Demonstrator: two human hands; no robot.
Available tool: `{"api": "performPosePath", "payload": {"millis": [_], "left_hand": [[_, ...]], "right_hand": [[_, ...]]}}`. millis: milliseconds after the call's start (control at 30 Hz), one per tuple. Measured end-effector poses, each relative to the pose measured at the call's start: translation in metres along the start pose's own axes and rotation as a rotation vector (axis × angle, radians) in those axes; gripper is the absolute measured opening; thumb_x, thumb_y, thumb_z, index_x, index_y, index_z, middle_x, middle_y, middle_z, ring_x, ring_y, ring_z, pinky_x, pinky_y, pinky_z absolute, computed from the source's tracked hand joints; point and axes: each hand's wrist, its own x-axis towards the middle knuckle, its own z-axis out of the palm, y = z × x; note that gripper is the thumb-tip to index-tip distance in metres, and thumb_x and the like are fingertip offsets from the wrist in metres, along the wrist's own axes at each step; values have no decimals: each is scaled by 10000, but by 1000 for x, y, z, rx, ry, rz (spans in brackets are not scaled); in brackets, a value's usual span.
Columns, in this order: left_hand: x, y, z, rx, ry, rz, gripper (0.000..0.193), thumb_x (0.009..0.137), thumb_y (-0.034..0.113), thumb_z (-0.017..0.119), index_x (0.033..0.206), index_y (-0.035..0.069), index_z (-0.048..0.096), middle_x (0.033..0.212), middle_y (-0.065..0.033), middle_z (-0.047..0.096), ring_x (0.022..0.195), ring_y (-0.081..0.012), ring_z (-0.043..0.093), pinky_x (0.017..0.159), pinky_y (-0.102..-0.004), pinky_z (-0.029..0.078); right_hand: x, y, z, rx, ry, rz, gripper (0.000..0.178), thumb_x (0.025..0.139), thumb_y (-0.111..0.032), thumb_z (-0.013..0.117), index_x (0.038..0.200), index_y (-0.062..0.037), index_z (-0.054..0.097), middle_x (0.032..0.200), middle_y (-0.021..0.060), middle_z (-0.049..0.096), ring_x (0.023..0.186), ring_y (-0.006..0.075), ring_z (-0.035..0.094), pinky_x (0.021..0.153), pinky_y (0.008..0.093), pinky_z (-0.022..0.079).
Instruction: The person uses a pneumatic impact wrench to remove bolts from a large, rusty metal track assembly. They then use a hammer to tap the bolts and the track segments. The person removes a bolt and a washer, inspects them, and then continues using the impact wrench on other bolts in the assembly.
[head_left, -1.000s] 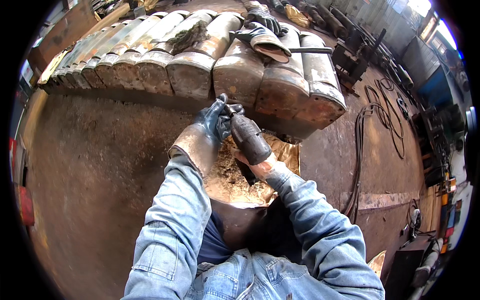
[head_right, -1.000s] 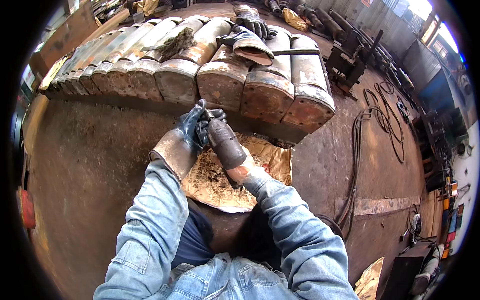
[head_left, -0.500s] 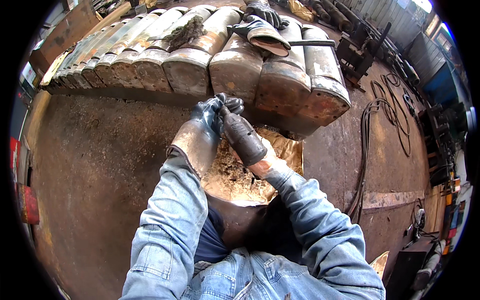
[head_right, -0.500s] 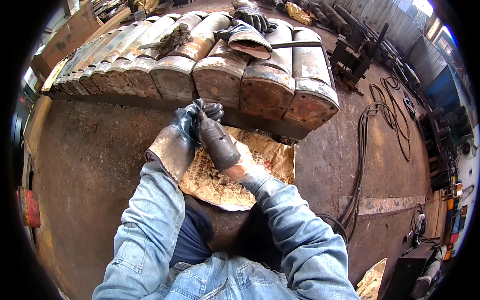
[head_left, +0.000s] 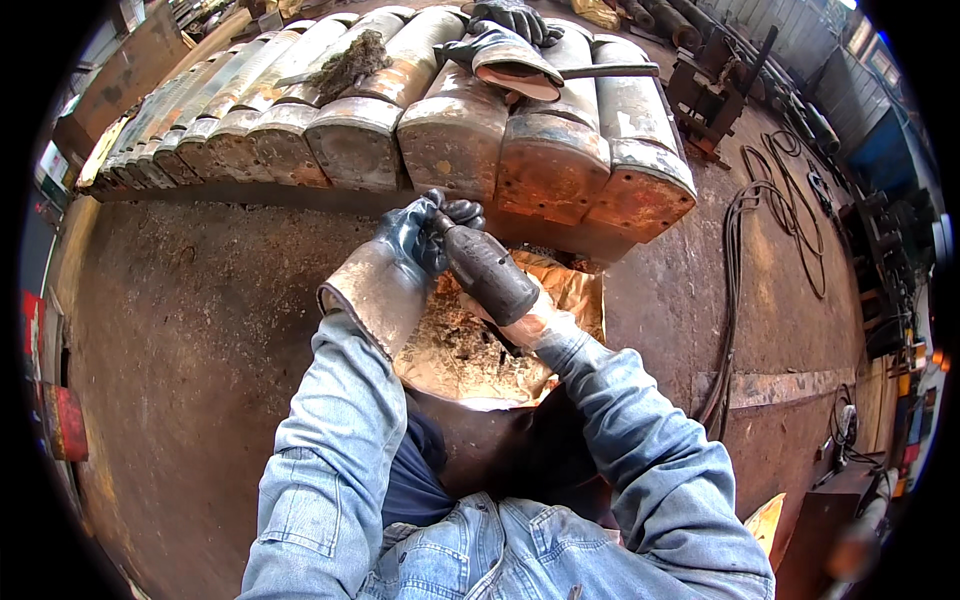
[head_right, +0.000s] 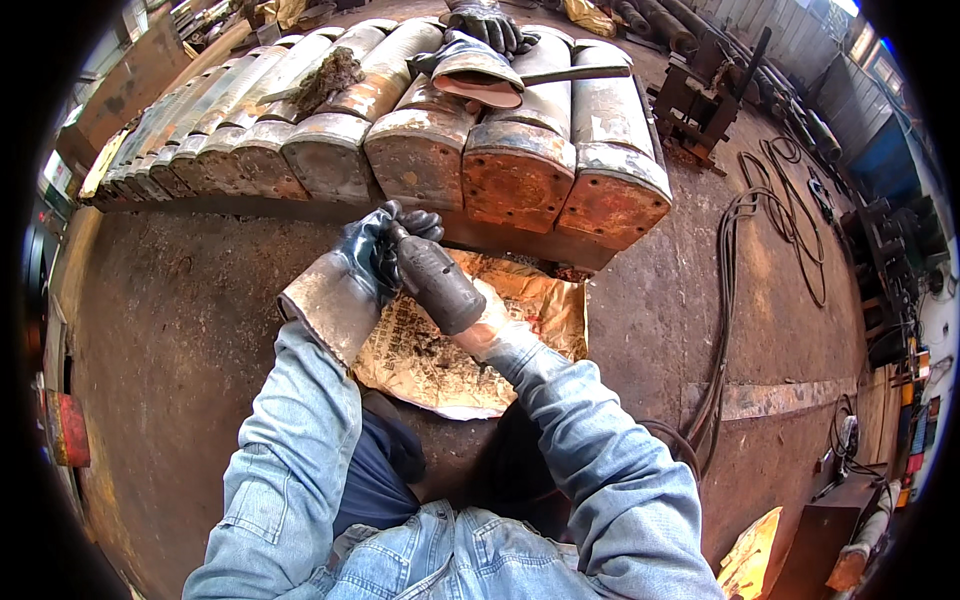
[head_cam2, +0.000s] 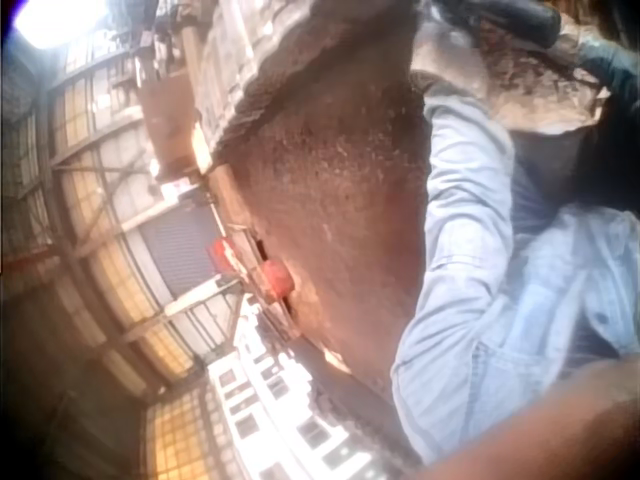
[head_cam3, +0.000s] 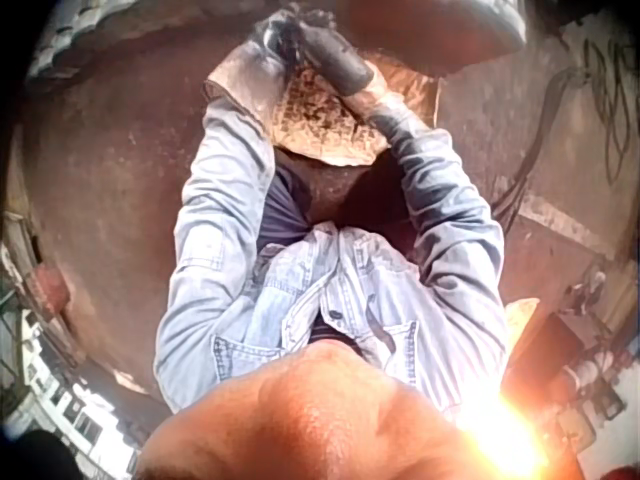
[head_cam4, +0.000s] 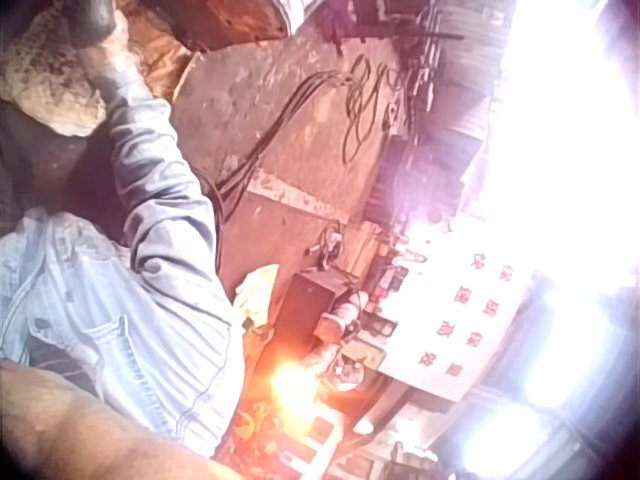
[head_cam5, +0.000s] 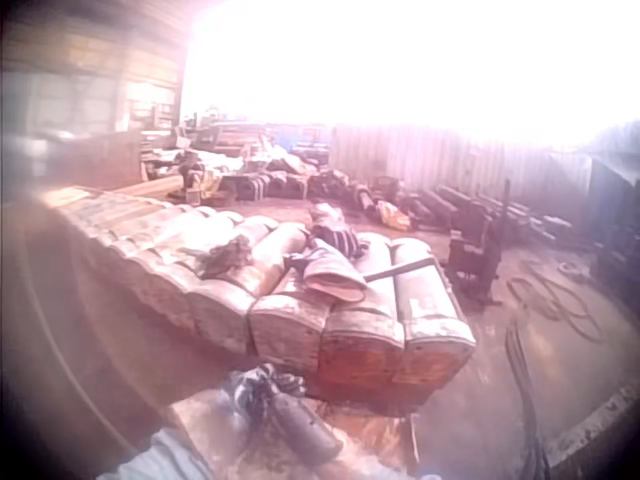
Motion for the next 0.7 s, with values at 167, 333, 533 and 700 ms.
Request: {"api": "performPosePath", "payload": {"millis": [167, 333, 533, 700], "left_hand": [[-26, -1, 13, 94, -12, 161, 216, 1051, 164, 472, 1145, -13, 553, 1071, -278, 703, 941, -409, 721, 800, -525, 637], [14, 2, 8, 307, 223, 157, 245, 1041, 133, 501, 1204, -49, 521, 1072, -296, 693, 900, -385, 726, 829, -507, 633], [-16, -11, 13, -34, 54, 172, 260, 1034, 173, 547, 1180, -41, 575, 1048, -258, 714, 846, -345, 735, 793, -454, 643], [36, 3, -22, 629, 345, 450, 237, 958, 137, 677, 785, -22, 713, 792, -74, 722, 666, -133, 637, 700, -308, 581]], "right_hand": [[8, 24, 9, 32, -42, 1, 567, 890, -289, 769, 1370, -82, 550, 1257, 152, 647, 1143, 287, 628, 990, 380, 505], [24, 53, 26, 235, -95, -152, 745, 849, -85, 753, 1507, -60, 405, 1504, 174, 437, 1401, 344, 419, 1178, 414, 354], [18, 20, 7, 123, -45, -109, 758, 844, -61, 754, 1513, -63, 397, 1529, 170, 408, 1443, 343, 375, 1203, 421, 320], [19, 8, 5, -44, 42, -44, 690, 905, -201, 736, 1501, -70, 414, 1523, 170, 421, 1431, 324, 397, 1189, 407, 335]]}}
